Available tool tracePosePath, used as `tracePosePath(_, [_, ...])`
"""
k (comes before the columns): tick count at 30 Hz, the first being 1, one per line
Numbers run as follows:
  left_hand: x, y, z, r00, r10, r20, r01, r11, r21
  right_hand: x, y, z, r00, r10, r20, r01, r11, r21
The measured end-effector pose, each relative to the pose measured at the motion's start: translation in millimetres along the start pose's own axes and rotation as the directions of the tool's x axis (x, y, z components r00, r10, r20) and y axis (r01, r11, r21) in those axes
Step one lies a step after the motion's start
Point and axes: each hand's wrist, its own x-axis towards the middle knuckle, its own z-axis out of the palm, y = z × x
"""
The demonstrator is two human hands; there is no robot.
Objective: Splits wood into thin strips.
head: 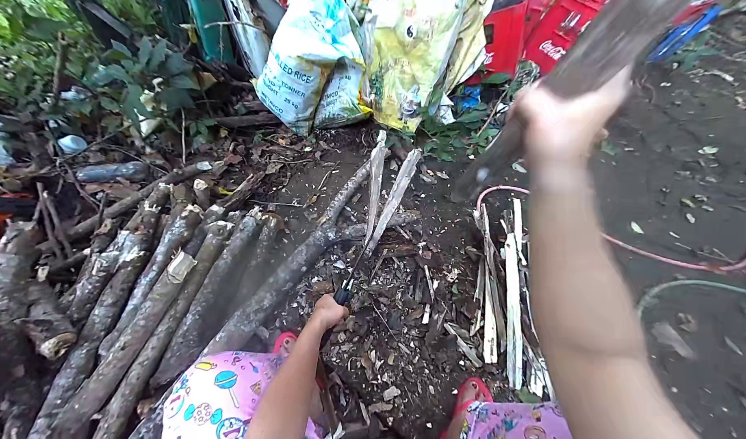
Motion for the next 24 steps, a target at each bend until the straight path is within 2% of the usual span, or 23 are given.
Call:
tracePosePath(1, [-0.2, 0.1, -0.6, 1.000, 0.000, -0.006, 0.000, 1.000, -0.006, -42.6, 24.0, 7.8, 0.991, 0.109, 0.083, -0.099, 0.988, -0.118])
tracePosePath(2, [0.1, 1.5, -0.5, 1.000, -0.004, -0.015, 0.004, 1.000, -0.006, -97.4, 57.6, 16.1, 0.937, 0.277, 0.213, -0.206, 0.930, -0.304])
tracePosePath(3, [0.6, 5.1, 1.7, 1.000, -0.006, -0.025, 0.006, 1.000, 0.001, -150.5, 96.3, 23.3, 0.797, 0.495, 0.347, -0.265, 0.802, -0.535])
tracePosePath(4, [-0.2, 9.6, 6.6, 1.000, -0.006, -0.028, 0.007, 1.000, 0.023, -190.7, 132.5, 27.2, 0.594, 0.685, 0.422, -0.230, 0.647, -0.727])
tracePosePath(5, [-1.4, 14.6, 7.9, 0.999, -0.010, -0.033, 0.012, 0.998, 0.067, -214.3, 159.4, 32.7, 0.386, 0.818, 0.426, -0.168, 0.517, -0.840])
tracePosePath(6, [-1.1, 16.6, 5.8, 0.999, -0.012, -0.042, 0.017, 0.994, 0.104, -225.9, 172.6, 40.6, 0.253, 0.877, 0.409, -0.131, 0.450, -0.883])
tracePosePath(7, [-0.1, 16.1, 3.8, 0.999, -0.019, -0.047, 0.024, 0.993, 0.118, -229.7, 173.6, 46.6, 0.192, 0.894, 0.406, -0.124, 0.432, -0.893])
tracePosePath(9, [3.8, 10.4, 5.4, 0.999, -0.038, -0.035, 0.041, 0.995, 0.089, -220.9, 162.1, 48.1, 0.172, 0.884, 0.436, -0.159, 0.461, -0.873])
tracePosePath(11, [5.9, 7.0, 4.0, 0.998, -0.050, -0.026, 0.052, 0.997, 0.055, -197.4, 147.3, 45.6, 0.208, 0.853, 0.478, -0.228, 0.518, -0.825])
tracePosePath(14, [6.9, 5.8, 4.2, 0.999, -0.043, -0.024, 0.044, 0.998, 0.039, -130.5, 99.6, 29.6, 0.375, 0.760, 0.531, -0.297, 0.641, -0.708])
tracePosePath(17, [9.7, 2.8, 5.5, 0.998, -0.066, -0.026, 0.067, 0.996, 0.062, -50.5, 57.3, 10.4, 0.730, 0.510, 0.456, -0.275, 0.829, -0.487])
tracePosePath(19, [8.4, 4.7, 5.4, 0.997, -0.070, -0.026, 0.072, 0.993, 0.088, 3.3, 13.8, -2.8, 0.906, 0.306, 0.293, -0.219, 0.930, -0.295])
tracePosePath(20, [7.7, 5.7, 5.5, 0.997, -0.070, -0.023, 0.071, 0.993, 0.091, 25.7, -0.6, -5.6, 0.964, 0.187, 0.188, -0.156, 0.973, -0.168])
tracePosePath(22, [7.1, 5.9, 5.2, 0.997, -0.074, -0.011, 0.074, 0.993, 0.095, 45.9, -8.2, 0.0, 1.000, -0.015, -0.020, 0.017, 0.996, 0.091])
tracePosePath(24, [8.4, 5.5, 2.6, 0.997, -0.079, -0.005, 0.080, 0.992, 0.096, -0.3, 18.2, 16.6, 0.997, -0.033, -0.071, 0.040, 0.994, 0.098])
